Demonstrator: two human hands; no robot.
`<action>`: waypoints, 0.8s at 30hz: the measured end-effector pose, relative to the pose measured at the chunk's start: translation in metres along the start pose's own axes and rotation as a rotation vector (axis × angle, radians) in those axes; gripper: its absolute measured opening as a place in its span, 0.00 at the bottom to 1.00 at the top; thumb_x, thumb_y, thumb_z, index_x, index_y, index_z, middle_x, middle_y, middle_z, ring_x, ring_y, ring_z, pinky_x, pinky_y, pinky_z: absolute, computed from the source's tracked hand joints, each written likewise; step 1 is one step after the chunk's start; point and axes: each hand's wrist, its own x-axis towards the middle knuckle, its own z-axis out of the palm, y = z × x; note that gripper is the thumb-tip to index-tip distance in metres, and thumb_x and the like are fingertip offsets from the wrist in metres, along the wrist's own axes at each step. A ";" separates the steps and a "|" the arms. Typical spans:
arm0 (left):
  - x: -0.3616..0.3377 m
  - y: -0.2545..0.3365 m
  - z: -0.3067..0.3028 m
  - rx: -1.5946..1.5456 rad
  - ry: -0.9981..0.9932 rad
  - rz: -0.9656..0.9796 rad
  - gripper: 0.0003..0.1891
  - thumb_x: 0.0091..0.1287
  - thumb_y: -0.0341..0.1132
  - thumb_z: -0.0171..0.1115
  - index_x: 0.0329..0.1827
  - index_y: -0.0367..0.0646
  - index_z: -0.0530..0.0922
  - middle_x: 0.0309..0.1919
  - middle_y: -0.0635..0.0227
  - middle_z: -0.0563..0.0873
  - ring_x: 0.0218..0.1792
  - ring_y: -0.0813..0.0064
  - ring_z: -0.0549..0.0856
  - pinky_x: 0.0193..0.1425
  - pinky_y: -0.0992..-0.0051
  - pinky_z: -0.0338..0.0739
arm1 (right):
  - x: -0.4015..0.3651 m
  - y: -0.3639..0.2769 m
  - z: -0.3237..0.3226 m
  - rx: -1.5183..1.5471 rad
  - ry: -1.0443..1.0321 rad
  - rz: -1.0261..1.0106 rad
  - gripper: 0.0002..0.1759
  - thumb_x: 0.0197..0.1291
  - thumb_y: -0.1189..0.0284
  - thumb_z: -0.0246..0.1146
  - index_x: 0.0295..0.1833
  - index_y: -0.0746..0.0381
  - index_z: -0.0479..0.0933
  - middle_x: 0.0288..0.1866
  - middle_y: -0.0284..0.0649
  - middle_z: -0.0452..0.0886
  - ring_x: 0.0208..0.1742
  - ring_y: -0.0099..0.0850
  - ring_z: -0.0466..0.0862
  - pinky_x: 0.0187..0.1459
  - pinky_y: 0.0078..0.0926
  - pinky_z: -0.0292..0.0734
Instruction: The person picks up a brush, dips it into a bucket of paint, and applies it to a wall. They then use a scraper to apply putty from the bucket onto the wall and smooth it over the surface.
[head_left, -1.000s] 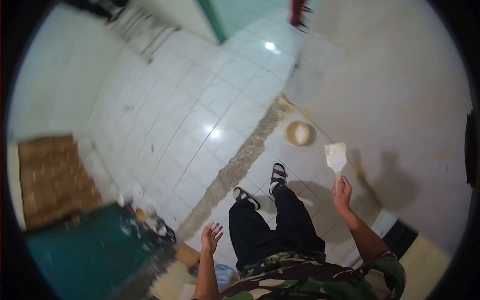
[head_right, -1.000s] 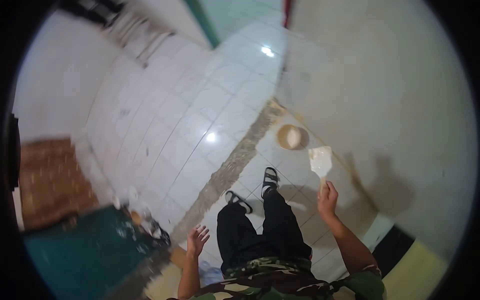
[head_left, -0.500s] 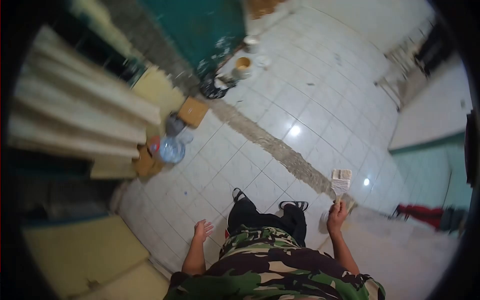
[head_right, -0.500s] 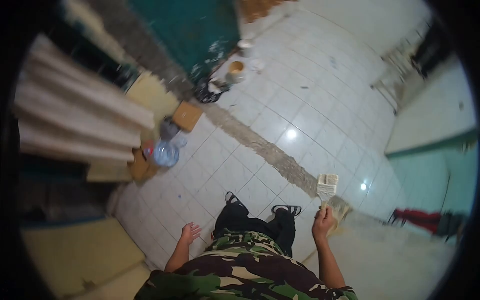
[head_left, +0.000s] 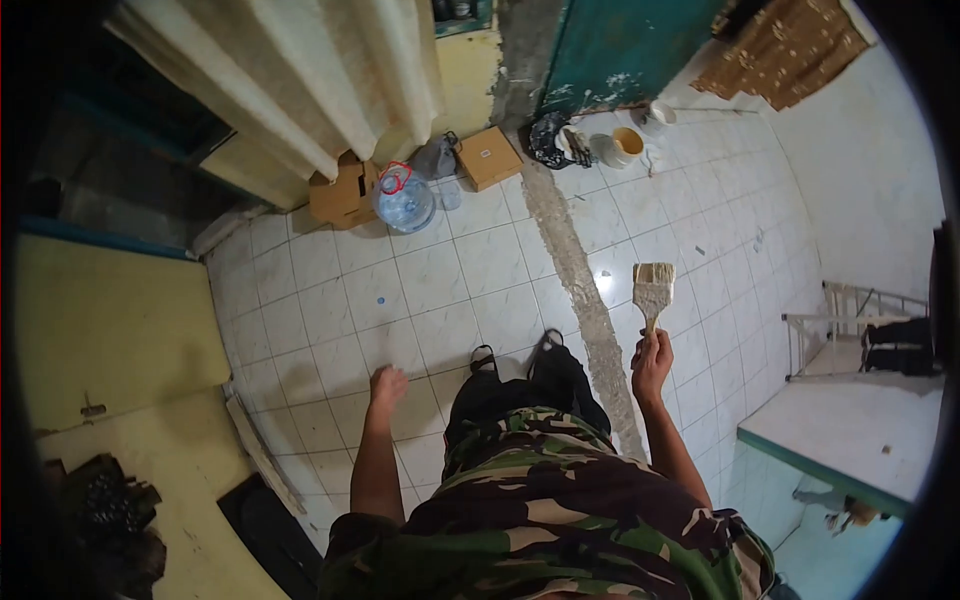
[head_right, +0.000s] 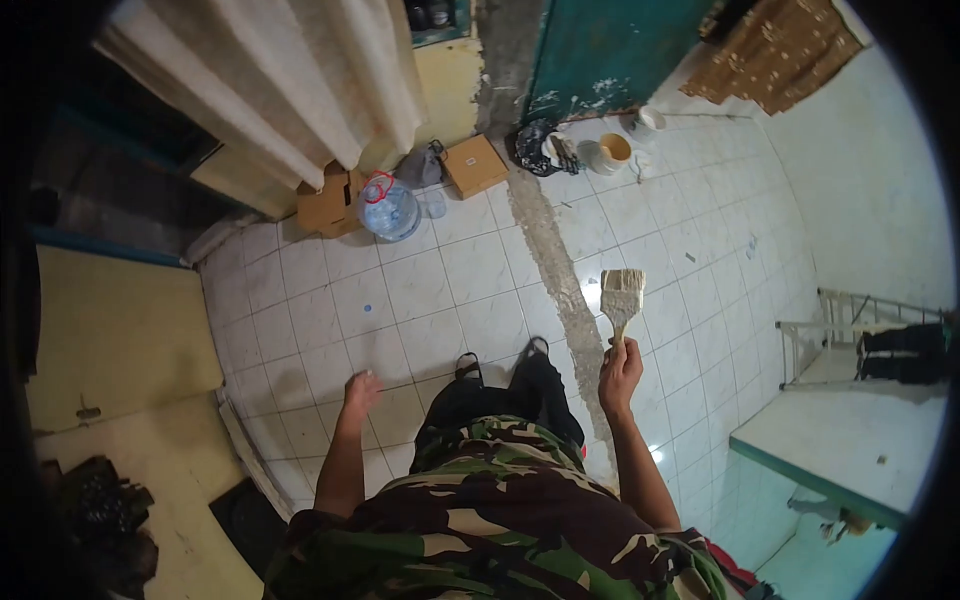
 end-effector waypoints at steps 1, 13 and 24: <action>0.000 0.011 0.007 -0.021 0.011 -0.004 0.29 0.70 0.49 0.60 0.69 0.45 0.67 0.62 0.54 0.79 0.61 0.52 0.81 0.63 0.50 0.74 | 0.011 -0.004 0.010 -0.001 -0.039 -0.004 0.15 0.78 0.64 0.49 0.42 0.63 0.74 0.21 0.27 0.67 0.16 0.15 0.64 0.17 0.17 0.60; -0.048 -0.071 0.058 -0.415 0.384 -0.261 0.22 0.70 0.46 0.55 0.63 0.47 0.69 0.59 0.59 0.80 0.55 0.53 0.82 0.58 0.47 0.74 | 0.207 -0.025 0.072 0.020 -0.313 -0.052 0.16 0.78 0.61 0.46 0.43 0.61 0.71 0.21 0.27 0.67 0.17 0.16 0.66 0.18 0.17 0.62; -0.078 0.060 0.274 -0.187 0.195 -0.290 0.26 0.72 0.42 0.54 0.70 0.40 0.63 0.66 0.49 0.73 0.63 0.47 0.75 0.67 0.44 0.69 | 0.379 -0.055 0.036 -0.382 -0.215 -0.135 0.16 0.74 0.66 0.47 0.41 0.68 0.73 0.22 0.34 0.70 0.24 0.22 0.69 0.27 0.27 0.66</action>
